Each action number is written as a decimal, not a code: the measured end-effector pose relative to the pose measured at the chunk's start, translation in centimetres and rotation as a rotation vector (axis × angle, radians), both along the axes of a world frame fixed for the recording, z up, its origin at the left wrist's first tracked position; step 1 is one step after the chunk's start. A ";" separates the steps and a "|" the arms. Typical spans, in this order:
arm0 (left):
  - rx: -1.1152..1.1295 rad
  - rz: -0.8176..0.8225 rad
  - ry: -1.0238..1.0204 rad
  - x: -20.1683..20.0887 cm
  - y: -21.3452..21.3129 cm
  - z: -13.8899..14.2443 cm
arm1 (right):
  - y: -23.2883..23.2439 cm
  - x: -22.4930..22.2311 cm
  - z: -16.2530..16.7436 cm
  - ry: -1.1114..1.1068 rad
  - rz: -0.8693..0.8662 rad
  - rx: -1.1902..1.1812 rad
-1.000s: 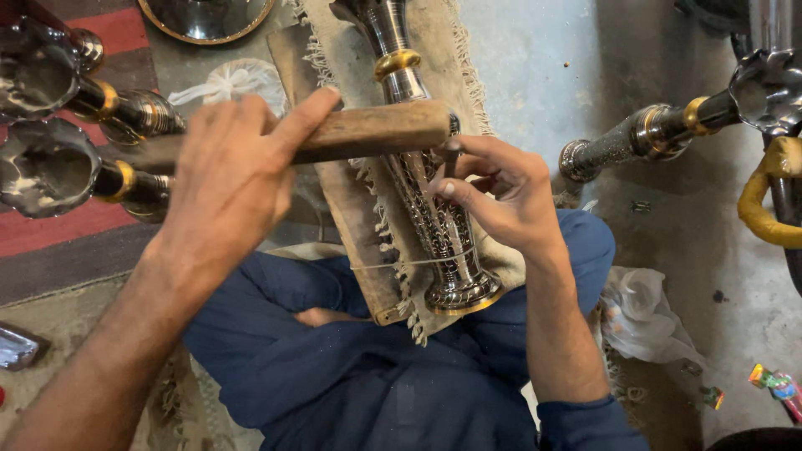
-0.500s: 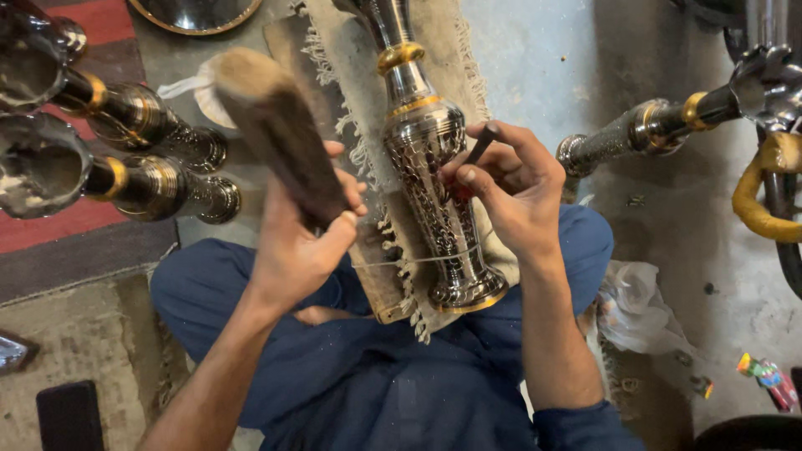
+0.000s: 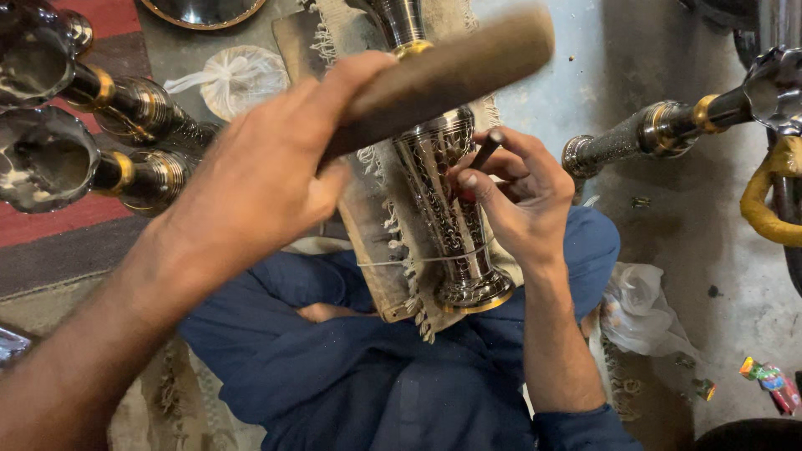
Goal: The person sits on the floor with an engraved brass vase resting on a cloth pad on their lap. They hold a chisel against the vase's decorated surface with one hand and strike it repeatedly with a wooden mallet held in the other hand, repositioning the chisel around the pattern; at one point they set the mallet down and rub the vase surface with a small block before resuming hammering.
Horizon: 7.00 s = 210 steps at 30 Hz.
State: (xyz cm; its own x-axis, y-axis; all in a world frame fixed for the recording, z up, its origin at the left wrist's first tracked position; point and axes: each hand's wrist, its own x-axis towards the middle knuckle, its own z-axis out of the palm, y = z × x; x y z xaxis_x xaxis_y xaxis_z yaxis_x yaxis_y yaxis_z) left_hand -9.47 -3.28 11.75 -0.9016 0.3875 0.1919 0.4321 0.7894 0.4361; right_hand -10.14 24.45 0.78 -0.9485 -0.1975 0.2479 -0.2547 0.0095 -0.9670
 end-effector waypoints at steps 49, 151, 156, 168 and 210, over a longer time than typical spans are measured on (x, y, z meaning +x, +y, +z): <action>-0.323 -0.044 0.371 -0.8 0.8 2.2 | -0.5 -0.1 -0.5 0.039 -0.044 -0.029; -0.418 -0.046 0.111 -3.0 0.5 5.4 | -0.7 -0.2 -1.4 -0.035 -0.083 -0.182; -0.153 -0.087 0.058 -3.1 0.7 5.1 | -0.8 -0.2 -1.5 0.014 -0.091 -0.160; -0.442 -0.119 0.290 -3.8 1.3 4.8 | -0.9 -0.1 -1.1 -0.019 -0.101 -0.160; -0.230 -0.122 0.124 -4.9 0.8 3.8 | -1.1 -0.1 -1.5 -0.091 -0.093 -0.198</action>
